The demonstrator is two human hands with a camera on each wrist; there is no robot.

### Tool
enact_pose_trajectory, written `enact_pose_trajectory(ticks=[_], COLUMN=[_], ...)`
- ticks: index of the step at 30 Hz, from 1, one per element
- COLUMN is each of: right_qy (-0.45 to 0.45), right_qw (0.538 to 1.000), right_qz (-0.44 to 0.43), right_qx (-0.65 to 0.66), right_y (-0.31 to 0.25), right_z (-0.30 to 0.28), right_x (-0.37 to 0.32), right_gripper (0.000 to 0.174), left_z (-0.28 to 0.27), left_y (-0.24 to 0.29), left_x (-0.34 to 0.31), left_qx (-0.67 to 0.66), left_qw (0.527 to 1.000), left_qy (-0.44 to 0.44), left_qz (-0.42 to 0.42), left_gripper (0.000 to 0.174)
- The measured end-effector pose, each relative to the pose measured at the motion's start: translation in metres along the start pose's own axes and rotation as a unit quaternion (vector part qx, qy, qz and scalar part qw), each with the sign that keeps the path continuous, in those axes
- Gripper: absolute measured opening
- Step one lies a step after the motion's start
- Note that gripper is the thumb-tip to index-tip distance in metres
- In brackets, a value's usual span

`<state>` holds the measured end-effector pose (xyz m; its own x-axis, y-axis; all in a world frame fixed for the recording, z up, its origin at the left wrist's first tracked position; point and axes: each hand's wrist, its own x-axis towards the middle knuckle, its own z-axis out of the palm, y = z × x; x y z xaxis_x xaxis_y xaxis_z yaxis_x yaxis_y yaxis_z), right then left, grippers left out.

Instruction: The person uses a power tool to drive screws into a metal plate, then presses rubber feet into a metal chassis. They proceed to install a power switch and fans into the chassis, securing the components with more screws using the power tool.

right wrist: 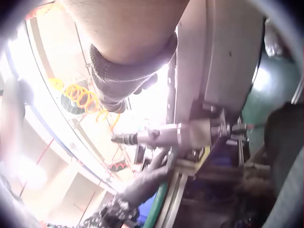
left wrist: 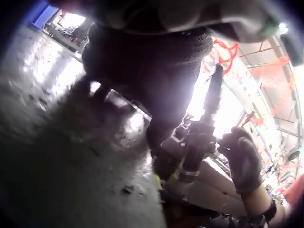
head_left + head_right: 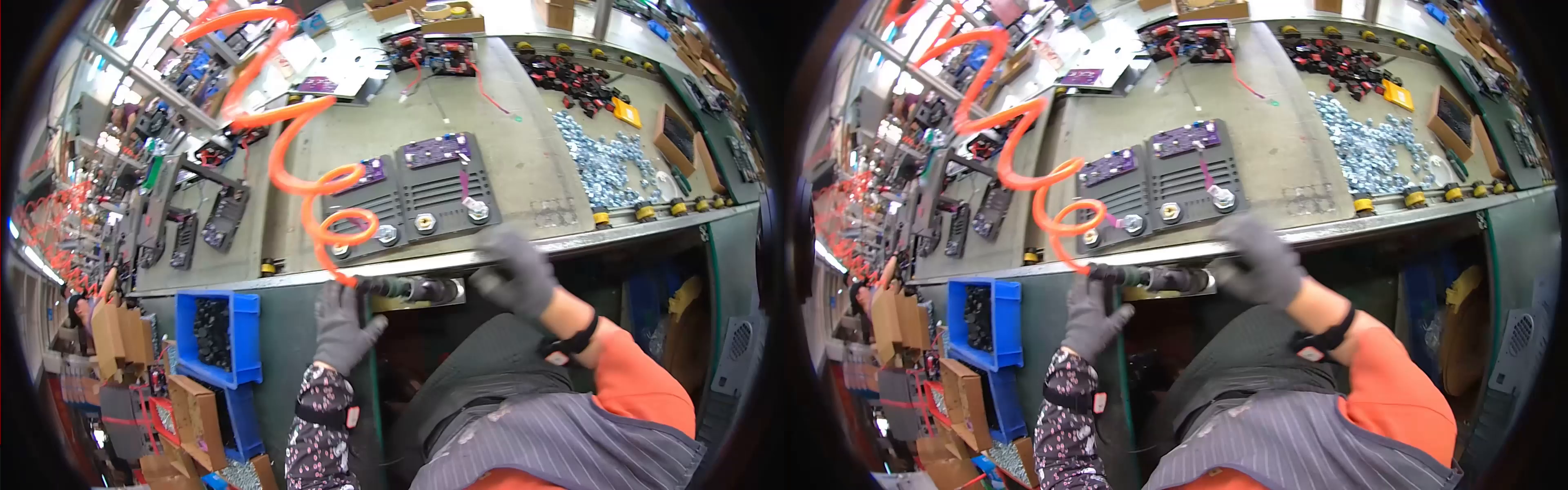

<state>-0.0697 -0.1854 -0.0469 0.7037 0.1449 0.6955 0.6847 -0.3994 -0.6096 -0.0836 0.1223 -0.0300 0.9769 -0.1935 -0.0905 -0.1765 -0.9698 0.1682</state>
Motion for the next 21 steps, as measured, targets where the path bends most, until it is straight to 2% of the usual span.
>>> enact_pose_trajectory(ticks=[1,3,4,7,8,9,10,13,21], right_qy=[0.019,0.072,0.063,-0.032,-0.029,-0.026,-0.023,-0.024,-0.026], right_qw=[0.989,0.946,0.902,0.837,0.844,0.831,0.816,0.809,0.855], right_qz=[0.024,0.111,0.126,0.325,0.318,0.326,0.334,0.327,0.299], right_qx=[-0.146,-0.296,-0.408,-0.439,-0.431,-0.451,-0.472,-0.487,-0.422], right_y=[0.004,0.048,0.074,0.097,0.099,0.099,0.099,0.099,0.083], right_z=[-0.024,-0.063,-0.085,-0.127,-0.123,-0.12,-0.118,-0.113,-0.083], right_x=[0.004,-0.01,-0.026,-0.049,-0.046,-0.044,-0.043,-0.041,-0.029], right_gripper=[0.038,0.044,0.05,0.047,0.047,0.045,0.043,0.042,0.04], left_z=[-0.017,-0.028,-0.035,-0.034,-0.025,-0.017,-0.01,0.012,0.021], left_y=[0.006,0.001,0.0,-0.01,-0.014,-0.016,-0.014,-0.002,0.006], left_x=[-0.015,-0.054,-0.075,-0.13,-0.147,-0.163,-0.175,-0.195,-0.201], left_qx=[-0.05,-0.053,-0.064,-0.079,-0.094,-0.11,-0.078,-0.027,-0.002], left_qw=[0.998,0.996,0.995,0.995,0.992,0.988,0.991,0.99,0.991], left_qy=[-0.036,-0.066,-0.07,-0.041,-0.029,-0.018,-0.019,-0.014,0.007], left_qz=[0.021,0.019,0.012,-0.039,-0.073,-0.103,-0.109,-0.138,-0.137], left_gripper=[0.08,0.079,0.078,0.075,0.075,0.076,0.076,0.073,0.072])
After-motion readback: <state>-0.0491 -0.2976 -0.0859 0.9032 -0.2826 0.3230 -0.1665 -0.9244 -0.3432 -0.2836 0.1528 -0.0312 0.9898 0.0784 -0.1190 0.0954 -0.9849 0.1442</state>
